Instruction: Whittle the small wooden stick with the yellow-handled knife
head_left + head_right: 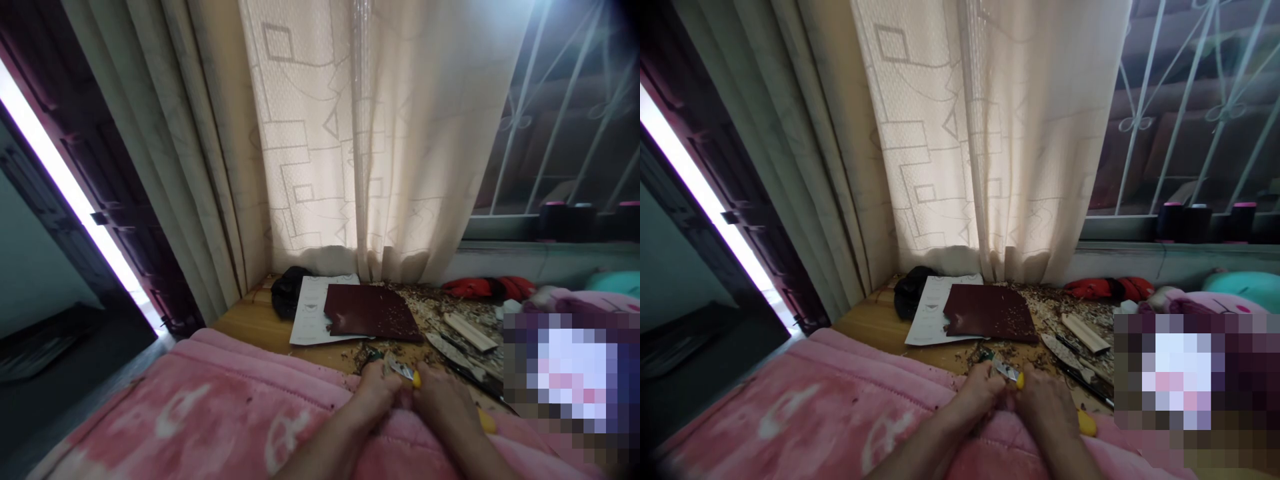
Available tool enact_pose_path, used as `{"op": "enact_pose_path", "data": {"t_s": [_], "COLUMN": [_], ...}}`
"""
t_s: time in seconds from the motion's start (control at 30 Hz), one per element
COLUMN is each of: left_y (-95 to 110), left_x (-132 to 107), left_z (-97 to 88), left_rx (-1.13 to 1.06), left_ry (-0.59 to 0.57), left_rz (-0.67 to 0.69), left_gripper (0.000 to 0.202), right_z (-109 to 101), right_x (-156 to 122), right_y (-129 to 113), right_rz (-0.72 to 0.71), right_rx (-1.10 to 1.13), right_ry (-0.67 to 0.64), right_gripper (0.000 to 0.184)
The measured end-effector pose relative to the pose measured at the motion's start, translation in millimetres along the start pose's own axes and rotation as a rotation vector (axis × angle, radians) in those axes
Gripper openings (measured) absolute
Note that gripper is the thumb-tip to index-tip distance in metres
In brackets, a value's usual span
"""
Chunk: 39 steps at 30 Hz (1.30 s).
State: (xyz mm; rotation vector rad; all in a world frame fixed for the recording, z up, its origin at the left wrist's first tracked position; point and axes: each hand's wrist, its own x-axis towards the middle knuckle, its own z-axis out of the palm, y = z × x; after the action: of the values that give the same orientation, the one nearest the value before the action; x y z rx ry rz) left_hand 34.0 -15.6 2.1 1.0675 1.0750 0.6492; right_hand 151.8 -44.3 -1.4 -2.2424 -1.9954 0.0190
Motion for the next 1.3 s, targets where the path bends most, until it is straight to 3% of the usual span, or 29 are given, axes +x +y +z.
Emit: {"op": "enact_pose_path", "data": {"t_s": [0.1,0.2,0.47,0.73,0.97,1.1,1.3], "left_y": [-1.9,-2.0,-1.1,2.5,-12.2,-13.0,-10.7], "left_x": [-0.6,-1.5,-1.7,-1.9,-0.9,-1.7,-0.1], "left_z": [-5.8,-10.6,-12.7,-12.6,-17.5,-13.4,-10.6], "left_rx": [0.021,-0.005,0.036,0.053,0.102,0.097,0.124], "left_ry": [-0.091,-0.137,-0.158,-0.174,-0.147,-0.057,0.044], "left_rz": [0.033,-0.028,-0.123,-0.184,-0.014,0.047,0.128], "left_gripper": [0.011,0.010,0.015,0.012,0.014,0.015,0.032], "right_z": [1.4,0.5,-12.2,1.3,-1.6,-3.3,-9.7], "right_x": [1.4,2.3,0.6,0.6,4.5,5.4,6.1], "right_y": [1.5,0.9,-3.0,3.9,19.1,19.5,14.2], "right_rz": [-0.025,-0.041,-0.006,-0.036,0.115,0.084,0.137], "right_rx": [0.003,0.001,-0.008,-0.015,0.017,0.043,0.023], "right_ry": [0.036,0.048,-0.024,0.040,0.000,0.028,-0.038], "right_gripper": [0.018,0.017,0.018,0.020,0.017,0.015,0.015]}}
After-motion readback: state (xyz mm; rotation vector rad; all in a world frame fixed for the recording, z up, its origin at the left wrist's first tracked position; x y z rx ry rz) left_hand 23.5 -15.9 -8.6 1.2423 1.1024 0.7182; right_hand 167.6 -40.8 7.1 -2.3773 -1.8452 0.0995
